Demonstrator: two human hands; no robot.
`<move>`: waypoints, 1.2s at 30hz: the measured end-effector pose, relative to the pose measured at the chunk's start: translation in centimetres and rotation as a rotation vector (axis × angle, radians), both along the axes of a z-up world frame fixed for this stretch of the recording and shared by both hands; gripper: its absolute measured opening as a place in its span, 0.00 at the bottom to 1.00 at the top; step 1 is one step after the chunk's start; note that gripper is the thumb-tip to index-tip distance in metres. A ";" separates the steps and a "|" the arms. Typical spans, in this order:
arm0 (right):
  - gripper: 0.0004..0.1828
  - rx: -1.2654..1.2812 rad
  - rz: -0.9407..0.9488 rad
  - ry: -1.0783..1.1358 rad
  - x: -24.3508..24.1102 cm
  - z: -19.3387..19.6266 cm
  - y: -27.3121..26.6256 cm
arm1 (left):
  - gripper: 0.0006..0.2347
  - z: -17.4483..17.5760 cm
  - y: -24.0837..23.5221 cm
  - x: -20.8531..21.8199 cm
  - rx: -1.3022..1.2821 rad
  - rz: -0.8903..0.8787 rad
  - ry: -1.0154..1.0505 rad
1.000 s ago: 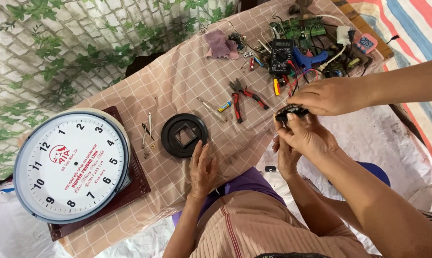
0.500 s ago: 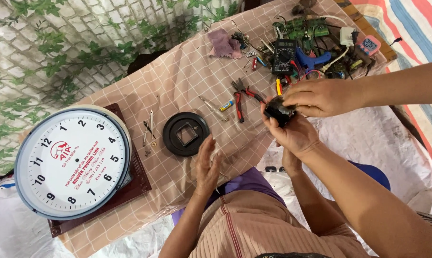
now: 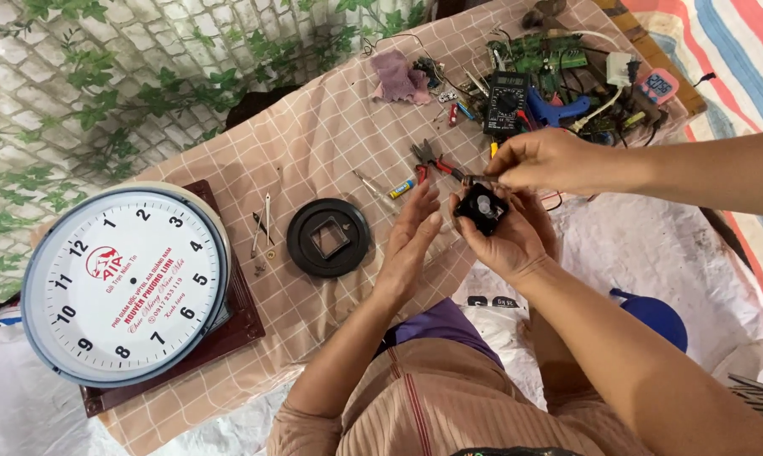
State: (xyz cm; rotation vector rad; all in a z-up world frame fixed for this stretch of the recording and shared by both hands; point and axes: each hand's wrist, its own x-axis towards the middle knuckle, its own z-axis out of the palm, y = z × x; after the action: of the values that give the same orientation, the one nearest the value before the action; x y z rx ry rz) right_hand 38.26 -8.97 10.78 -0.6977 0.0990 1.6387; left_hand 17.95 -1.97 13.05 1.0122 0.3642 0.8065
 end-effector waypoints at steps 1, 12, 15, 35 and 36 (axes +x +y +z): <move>0.17 -0.006 -0.036 0.039 -0.7 0.7 0.1 | 0.30 0.8 0.1 -0.1 0.007 -0.015 0.018; 0.33 0.436 -0.251 -0.477 0.4 -6.0 -1.4 | 0.29 -3.0 1.4 1.3 -0.114 -0.021 0.082; 0.32 0.425 -0.205 -0.594 -1.2 -3.2 -1.7 | 0.25 -3.6 2.0 1.1 -0.163 0.008 0.080; 0.30 -0.356 -0.911 1.269 -5.0 -4.7 2.9 | 0.23 -10.5 -0.1 -5.7 -0.411 0.085 0.068; 0.30 -0.348 -0.913 1.266 -5.2 -4.1 2.8 | 0.23 -10.1 -0.2 -5.5 -0.407 0.079 0.063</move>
State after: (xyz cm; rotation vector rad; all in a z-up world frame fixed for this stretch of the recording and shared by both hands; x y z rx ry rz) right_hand 33.04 -6.16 6.72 0.2569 1.4099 0.9219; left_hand 12.40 -2.17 2.96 0.6458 0.5993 0.7339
